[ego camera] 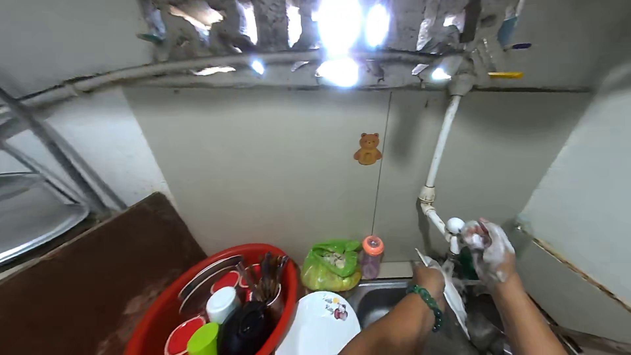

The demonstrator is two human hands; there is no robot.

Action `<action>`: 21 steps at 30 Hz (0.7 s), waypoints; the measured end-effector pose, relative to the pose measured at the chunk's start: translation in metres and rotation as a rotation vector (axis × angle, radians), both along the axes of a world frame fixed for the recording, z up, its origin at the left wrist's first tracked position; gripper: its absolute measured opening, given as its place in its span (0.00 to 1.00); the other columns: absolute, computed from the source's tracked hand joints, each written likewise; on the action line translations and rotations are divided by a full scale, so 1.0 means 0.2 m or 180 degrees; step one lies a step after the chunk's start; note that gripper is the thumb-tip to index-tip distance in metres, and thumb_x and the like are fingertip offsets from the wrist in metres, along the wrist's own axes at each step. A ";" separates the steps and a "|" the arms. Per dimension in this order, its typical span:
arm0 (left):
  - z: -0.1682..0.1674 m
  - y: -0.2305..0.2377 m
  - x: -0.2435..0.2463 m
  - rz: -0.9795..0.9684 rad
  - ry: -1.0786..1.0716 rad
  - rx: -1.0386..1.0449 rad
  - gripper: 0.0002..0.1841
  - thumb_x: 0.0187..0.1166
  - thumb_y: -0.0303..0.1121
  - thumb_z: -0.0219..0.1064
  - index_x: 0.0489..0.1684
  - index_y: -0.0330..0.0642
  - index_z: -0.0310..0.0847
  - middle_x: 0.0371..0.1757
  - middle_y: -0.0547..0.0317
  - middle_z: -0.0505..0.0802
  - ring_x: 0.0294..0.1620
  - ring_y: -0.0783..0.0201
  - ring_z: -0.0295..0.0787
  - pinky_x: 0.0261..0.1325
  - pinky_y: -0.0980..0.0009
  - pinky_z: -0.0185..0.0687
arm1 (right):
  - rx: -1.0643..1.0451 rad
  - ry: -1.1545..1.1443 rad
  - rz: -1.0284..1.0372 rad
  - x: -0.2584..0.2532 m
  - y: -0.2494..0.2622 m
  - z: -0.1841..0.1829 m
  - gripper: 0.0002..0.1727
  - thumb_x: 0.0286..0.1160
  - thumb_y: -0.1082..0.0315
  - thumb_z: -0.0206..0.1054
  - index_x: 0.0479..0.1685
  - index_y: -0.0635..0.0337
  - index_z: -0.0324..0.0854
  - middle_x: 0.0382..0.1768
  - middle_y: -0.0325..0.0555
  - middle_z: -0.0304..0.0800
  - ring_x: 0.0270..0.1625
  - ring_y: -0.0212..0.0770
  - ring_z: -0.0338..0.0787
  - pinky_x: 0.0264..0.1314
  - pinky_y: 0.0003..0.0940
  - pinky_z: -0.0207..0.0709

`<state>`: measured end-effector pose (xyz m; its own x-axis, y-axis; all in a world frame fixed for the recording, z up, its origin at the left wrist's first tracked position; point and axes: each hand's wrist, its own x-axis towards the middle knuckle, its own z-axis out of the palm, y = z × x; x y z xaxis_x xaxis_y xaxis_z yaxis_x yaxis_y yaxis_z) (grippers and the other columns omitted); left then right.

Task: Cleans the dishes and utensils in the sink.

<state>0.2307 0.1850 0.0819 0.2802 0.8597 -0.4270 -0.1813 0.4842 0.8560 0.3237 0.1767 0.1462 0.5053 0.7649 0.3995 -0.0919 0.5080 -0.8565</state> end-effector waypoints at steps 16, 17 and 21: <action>-0.11 -0.06 -0.02 0.0201 -0.0277 -0.0352 0.19 0.96 0.35 0.43 0.61 0.29 0.76 0.40 0.46 0.84 0.37 0.57 0.81 0.43 0.59 0.80 | -0.2155 0.0522 -0.0301 -0.16 0.10 -0.45 0.13 0.93 0.66 0.53 0.52 0.67 0.79 0.19 0.36 0.70 0.18 0.29 0.69 0.24 0.26 0.68; -0.09 -0.07 -0.01 0.0198 -0.0298 -0.0370 0.18 0.96 0.35 0.44 0.61 0.30 0.75 0.40 0.47 0.83 0.36 0.58 0.80 0.41 0.60 0.80 | -0.2103 0.0173 -0.0287 -0.15 0.10 -0.46 0.14 0.92 0.66 0.55 0.57 0.68 0.81 0.24 0.39 0.75 0.23 0.31 0.74 0.30 0.28 0.73; -0.04 -0.10 0.00 0.0095 -0.0185 -0.0311 0.12 0.93 0.30 0.48 0.56 0.29 0.74 0.38 0.47 0.81 0.33 0.58 0.77 0.35 0.63 0.77 | -0.1433 -0.0901 0.0219 -0.07 0.10 -0.51 0.15 0.86 0.72 0.57 0.63 0.72 0.81 0.56 0.55 0.90 0.56 0.39 0.91 0.65 0.35 0.83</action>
<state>0.2311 0.1652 0.0731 0.2818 0.8232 -0.4929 -0.2448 0.5584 0.7926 0.3093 0.1964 0.0433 0.3680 0.9196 0.1377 0.1541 0.0857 -0.9843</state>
